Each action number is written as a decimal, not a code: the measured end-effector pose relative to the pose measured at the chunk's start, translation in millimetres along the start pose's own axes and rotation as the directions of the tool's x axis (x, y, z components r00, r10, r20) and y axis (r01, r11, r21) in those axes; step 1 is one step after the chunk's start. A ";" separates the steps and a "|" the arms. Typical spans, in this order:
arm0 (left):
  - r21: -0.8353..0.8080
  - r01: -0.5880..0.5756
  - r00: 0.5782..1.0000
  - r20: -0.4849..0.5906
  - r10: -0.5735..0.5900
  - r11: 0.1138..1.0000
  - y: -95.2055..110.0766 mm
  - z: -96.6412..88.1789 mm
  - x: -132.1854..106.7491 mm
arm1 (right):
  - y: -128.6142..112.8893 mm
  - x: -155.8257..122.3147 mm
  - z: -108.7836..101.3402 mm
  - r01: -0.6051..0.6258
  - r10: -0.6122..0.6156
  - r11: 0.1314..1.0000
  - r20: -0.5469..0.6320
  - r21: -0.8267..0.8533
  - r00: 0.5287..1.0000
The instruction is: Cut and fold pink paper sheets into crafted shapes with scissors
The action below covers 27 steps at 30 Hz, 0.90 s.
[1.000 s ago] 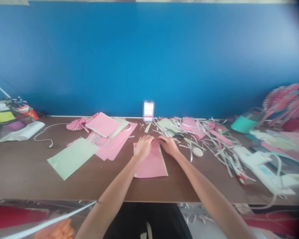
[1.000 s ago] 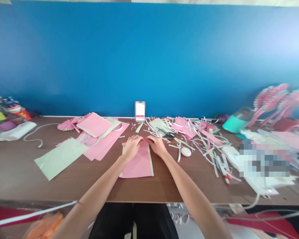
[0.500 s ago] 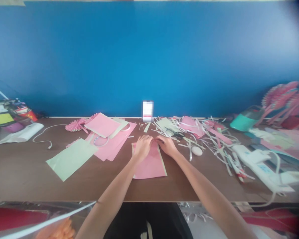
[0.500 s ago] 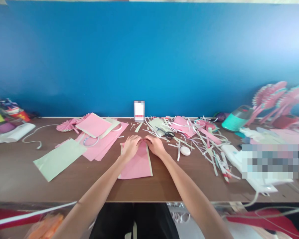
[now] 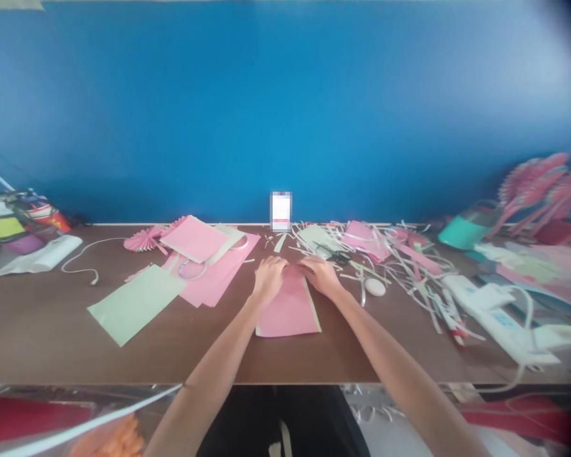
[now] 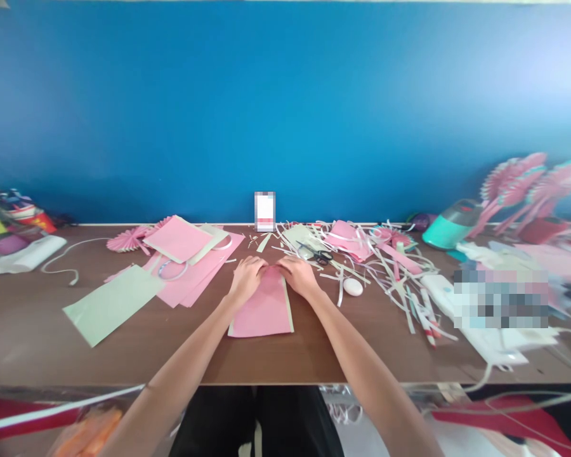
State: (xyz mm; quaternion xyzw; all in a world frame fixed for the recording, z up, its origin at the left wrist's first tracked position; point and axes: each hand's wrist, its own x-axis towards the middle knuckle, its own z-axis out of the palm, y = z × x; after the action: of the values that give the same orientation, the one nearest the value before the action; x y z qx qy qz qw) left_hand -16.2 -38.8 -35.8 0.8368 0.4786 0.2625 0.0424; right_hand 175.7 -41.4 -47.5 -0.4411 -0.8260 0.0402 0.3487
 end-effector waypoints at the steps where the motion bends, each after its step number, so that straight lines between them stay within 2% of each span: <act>1: 0.001 -0.009 1.000 0.002 0.009 1.000 0.0 -0.2 0.0 | -1.0 0.2 -0.4 0.026 -0.025 0.999 0.004 -0.026 1.000; 5: -0.004 -0.036 0.999 -0.006 0.036 0.999 0.2 -0.2 0.1 | -3.1 0.0 -0.5 0.061 -0.060 0.993 0.011 -0.106 0.998; 13: -0.035 -0.069 0.997 0.033 0.071 0.997 3.9 1.0 0.8 | 0.2 -1.3 3.4 0.077 -0.073 0.992 0.045 -0.098 0.996; 21: -0.026 -0.054 0.998 0.010 0.054 0.998 -4.4 -0.6 2.0 | 5.5 -2.2 0.2 0.087 -0.084 0.993 0.051 -0.077 0.995; 27: 0.007 -0.030 0.999 0.027 0.030 1.000 -6.7 -5.6 2.5 | 4.4 -1.7 -7.1 0.080 -0.076 0.987 0.036 -0.136 0.996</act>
State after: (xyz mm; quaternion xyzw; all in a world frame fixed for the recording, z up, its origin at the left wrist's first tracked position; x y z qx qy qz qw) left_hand -23.1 -34.1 -32.2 0.8474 0.4665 0.2502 0.0418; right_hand 183.8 -41.8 -44.7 -0.4305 -0.8487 -0.0237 0.3062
